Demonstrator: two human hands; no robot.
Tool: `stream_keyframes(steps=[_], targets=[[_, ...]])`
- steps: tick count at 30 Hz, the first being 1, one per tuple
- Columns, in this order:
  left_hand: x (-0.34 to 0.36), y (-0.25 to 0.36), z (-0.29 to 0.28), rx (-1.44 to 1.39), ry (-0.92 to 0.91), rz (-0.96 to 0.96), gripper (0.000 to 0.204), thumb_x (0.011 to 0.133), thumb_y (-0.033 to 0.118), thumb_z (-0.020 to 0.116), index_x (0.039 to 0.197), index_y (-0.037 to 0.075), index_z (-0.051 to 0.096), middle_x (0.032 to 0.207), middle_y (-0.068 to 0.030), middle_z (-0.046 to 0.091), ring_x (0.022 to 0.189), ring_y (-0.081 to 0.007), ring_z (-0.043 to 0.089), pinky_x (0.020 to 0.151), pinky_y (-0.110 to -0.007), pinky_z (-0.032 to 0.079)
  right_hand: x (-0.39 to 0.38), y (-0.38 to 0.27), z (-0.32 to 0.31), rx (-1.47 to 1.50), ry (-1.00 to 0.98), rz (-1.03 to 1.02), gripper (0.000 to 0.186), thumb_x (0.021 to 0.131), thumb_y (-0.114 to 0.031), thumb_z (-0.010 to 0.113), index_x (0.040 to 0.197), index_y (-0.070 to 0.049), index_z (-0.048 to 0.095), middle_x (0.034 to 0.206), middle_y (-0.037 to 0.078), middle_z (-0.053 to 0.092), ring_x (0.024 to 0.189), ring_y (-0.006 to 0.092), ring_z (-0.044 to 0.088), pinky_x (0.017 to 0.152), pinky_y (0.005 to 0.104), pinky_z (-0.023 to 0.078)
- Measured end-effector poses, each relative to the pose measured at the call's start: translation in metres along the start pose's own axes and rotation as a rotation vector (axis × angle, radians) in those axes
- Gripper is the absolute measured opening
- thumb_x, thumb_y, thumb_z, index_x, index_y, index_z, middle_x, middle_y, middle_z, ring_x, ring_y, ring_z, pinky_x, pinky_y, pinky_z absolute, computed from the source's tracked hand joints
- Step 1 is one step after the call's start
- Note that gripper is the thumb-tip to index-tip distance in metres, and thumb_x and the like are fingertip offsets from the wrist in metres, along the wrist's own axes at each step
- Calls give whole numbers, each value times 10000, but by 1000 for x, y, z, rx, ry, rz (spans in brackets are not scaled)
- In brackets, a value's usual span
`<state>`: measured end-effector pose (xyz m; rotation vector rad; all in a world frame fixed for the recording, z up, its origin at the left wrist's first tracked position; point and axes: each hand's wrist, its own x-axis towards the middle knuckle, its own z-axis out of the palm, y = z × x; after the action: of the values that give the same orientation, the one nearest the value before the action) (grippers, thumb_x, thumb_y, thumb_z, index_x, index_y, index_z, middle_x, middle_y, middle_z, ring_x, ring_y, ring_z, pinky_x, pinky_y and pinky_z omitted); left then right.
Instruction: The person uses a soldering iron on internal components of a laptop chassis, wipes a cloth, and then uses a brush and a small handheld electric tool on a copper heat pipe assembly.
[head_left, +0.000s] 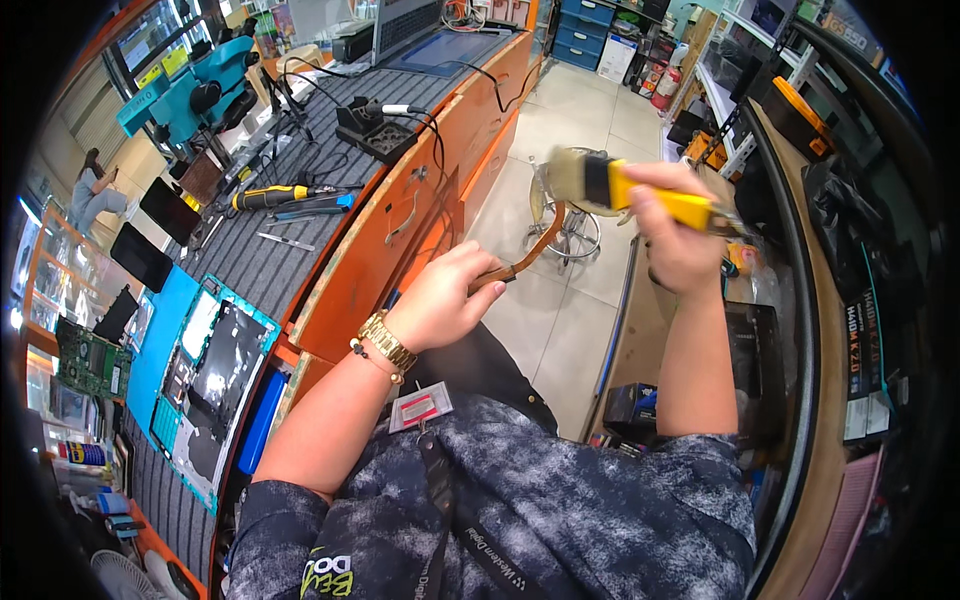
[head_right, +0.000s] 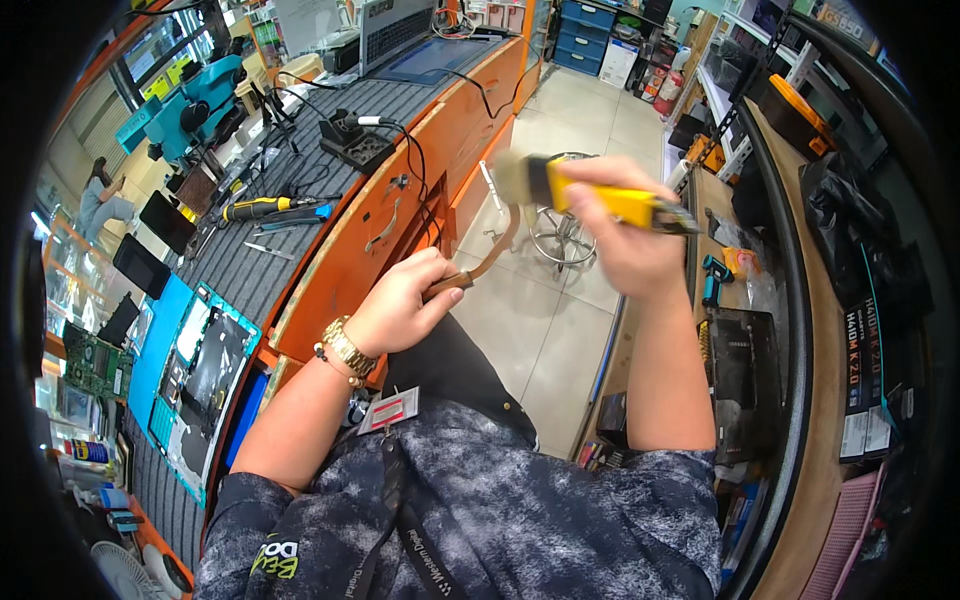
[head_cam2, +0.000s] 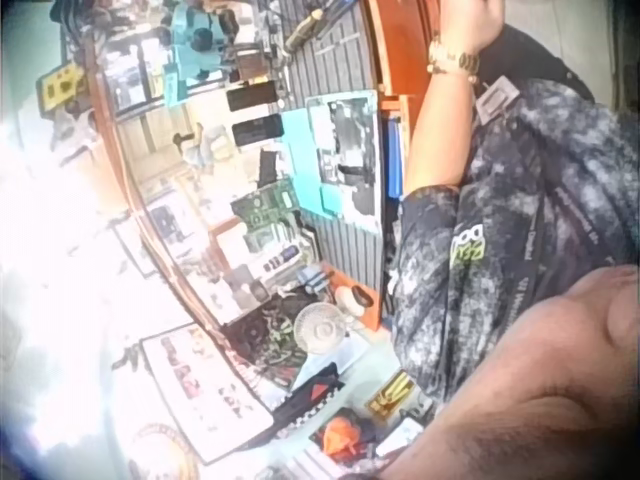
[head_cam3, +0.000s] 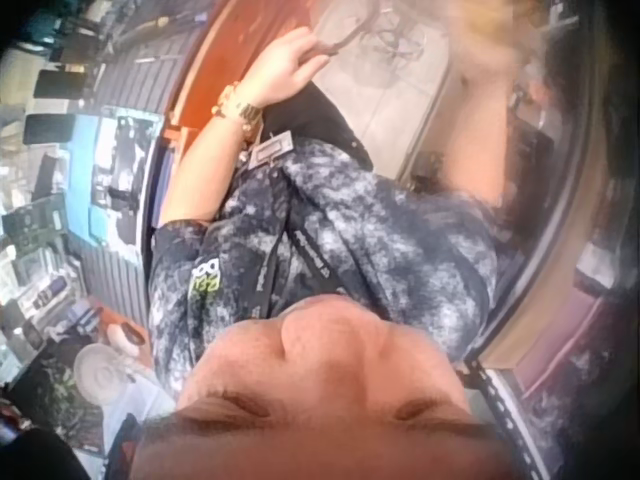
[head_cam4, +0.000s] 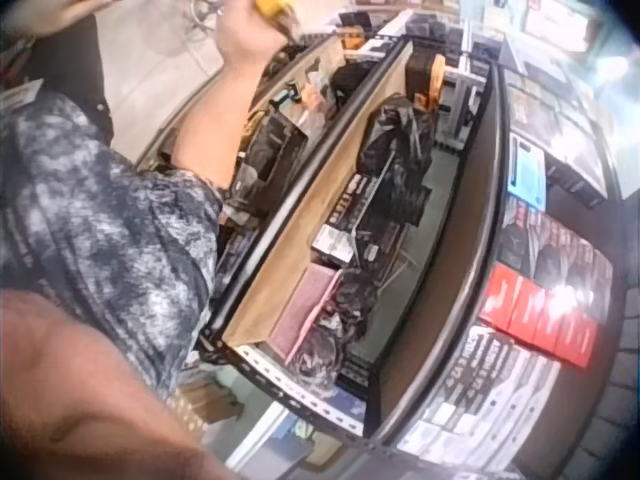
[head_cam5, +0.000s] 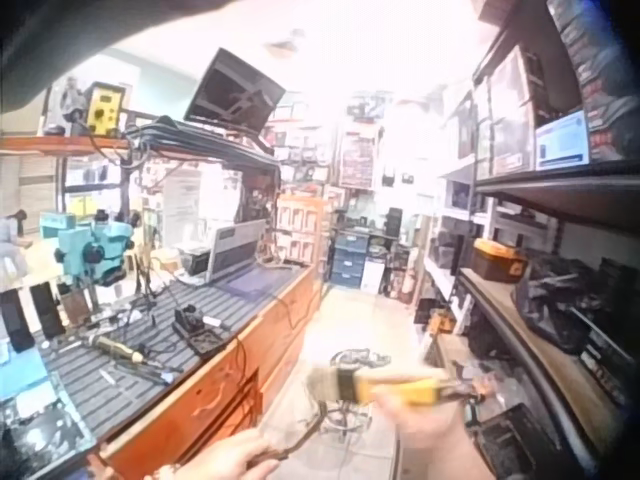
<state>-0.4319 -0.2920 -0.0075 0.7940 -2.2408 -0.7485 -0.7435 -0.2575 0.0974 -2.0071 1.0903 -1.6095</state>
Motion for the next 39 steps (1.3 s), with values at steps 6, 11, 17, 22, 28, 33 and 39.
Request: stream_keyframes(steps=[6,11,17,22,28,33,39], targets=[[-3,4,-4,-11,107,-47,152,1004,133,833,1073,10,776,963,-113,655,865,-276,673,780,-400,553,15,41,-14,-235,346,-73,154,1121,-62,712,1228,19,788,1168,75,786,1041,126,720,937,292,573],[-2,11,-4,83,336,20,184,875,72,933,968,35,779,873,-67,679,778,-237,678,716,-375,561,-20,61,-13,-112,429,80,153,1125,-98,733,1211,20,781,1094,44,753,984,107,684,899,273,546],[6,21,-8,229,429,160,212,825,61,939,895,62,738,850,-65,688,809,-276,688,719,-401,561,-57,76,1,-62,314,308,144,1116,-105,753,1180,20,784,1015,18,747,938,92,674,849,260,532],[8,26,-10,243,452,188,220,808,55,940,892,65,737,857,-62,690,814,-287,687,728,-407,559,-73,87,9,-84,191,271,144,1103,-103,770,1163,26,786,1016,21,756,933,91,673,842,271,541],[11,28,-10,252,465,218,232,791,41,943,894,68,736,860,-57,697,807,-281,686,724,-398,551,-88,96,18,-123,146,316,166,1095,-138,793,1143,21,786,964,-6,739,878,70,643,783,254,515],[11,29,-11,234,480,220,239,785,28,943,896,67,735,861,-56,704,802,-276,688,722,-395,549,-92,96,28,-69,107,331,155,1083,-113,782,1156,23,785,959,7,770,887,77,673,795,268,539],[7,26,-14,231,477,200,240,790,26,945,898,65,734,859,-59,705,799,-268,688,700,-391,548,-94,97,49,-52,47,378,159,1077,-109,783,1193,-1,793,981,25,789,902,90,687,814,287,555]])
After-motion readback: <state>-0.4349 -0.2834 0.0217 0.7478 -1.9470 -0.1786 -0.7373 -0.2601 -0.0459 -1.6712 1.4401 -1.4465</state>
